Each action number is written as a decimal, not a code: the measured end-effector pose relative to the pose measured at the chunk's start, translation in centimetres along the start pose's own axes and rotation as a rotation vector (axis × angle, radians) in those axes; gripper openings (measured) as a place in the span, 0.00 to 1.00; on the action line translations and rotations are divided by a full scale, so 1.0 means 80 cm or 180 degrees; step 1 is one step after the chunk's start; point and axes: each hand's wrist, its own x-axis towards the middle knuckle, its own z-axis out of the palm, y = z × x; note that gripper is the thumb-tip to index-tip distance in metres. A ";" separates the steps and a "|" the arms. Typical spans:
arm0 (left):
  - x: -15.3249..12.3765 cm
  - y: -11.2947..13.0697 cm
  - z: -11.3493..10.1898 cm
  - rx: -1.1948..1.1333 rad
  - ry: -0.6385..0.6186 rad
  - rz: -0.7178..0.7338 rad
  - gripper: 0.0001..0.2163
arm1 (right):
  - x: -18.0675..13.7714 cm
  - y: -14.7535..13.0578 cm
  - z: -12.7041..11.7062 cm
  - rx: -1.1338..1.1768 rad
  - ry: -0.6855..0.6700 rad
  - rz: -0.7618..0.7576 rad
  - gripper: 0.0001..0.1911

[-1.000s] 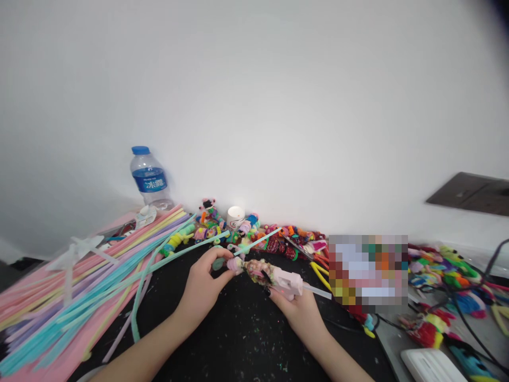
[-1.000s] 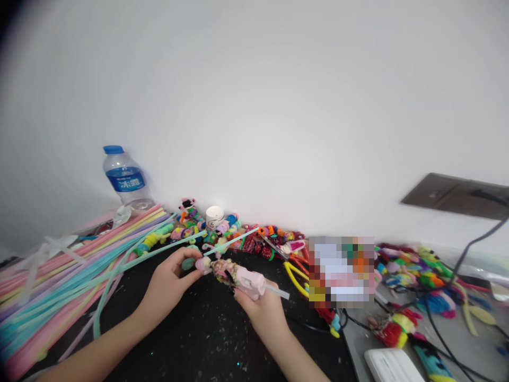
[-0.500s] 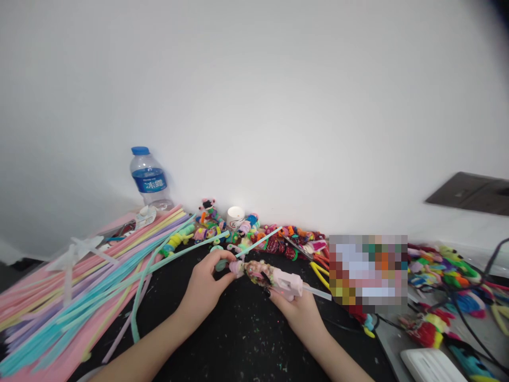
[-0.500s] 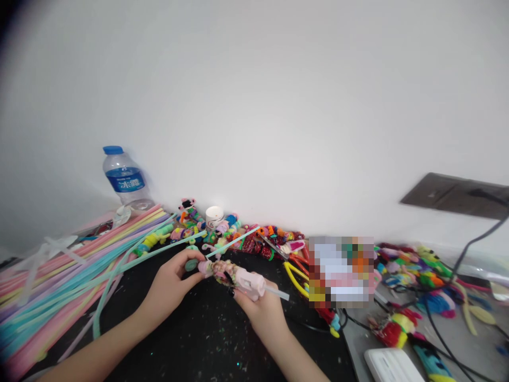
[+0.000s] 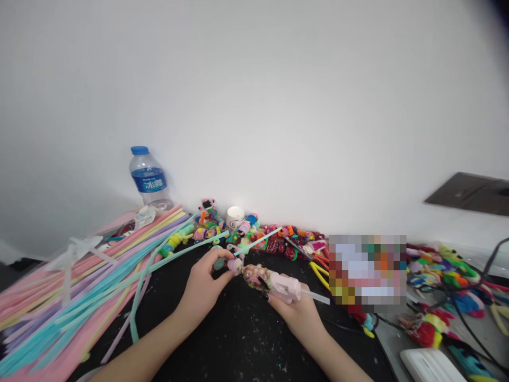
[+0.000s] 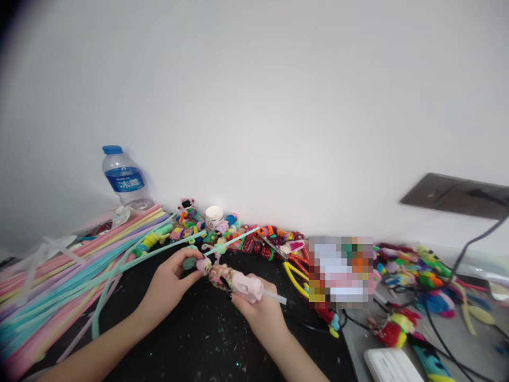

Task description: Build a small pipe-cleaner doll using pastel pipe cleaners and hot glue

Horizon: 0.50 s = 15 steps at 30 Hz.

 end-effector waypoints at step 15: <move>0.002 -0.003 0.000 -0.0119 0.0105 -0.0129 0.07 | 0.001 -0.001 0.002 -0.0078 0.0132 -0.0052 0.03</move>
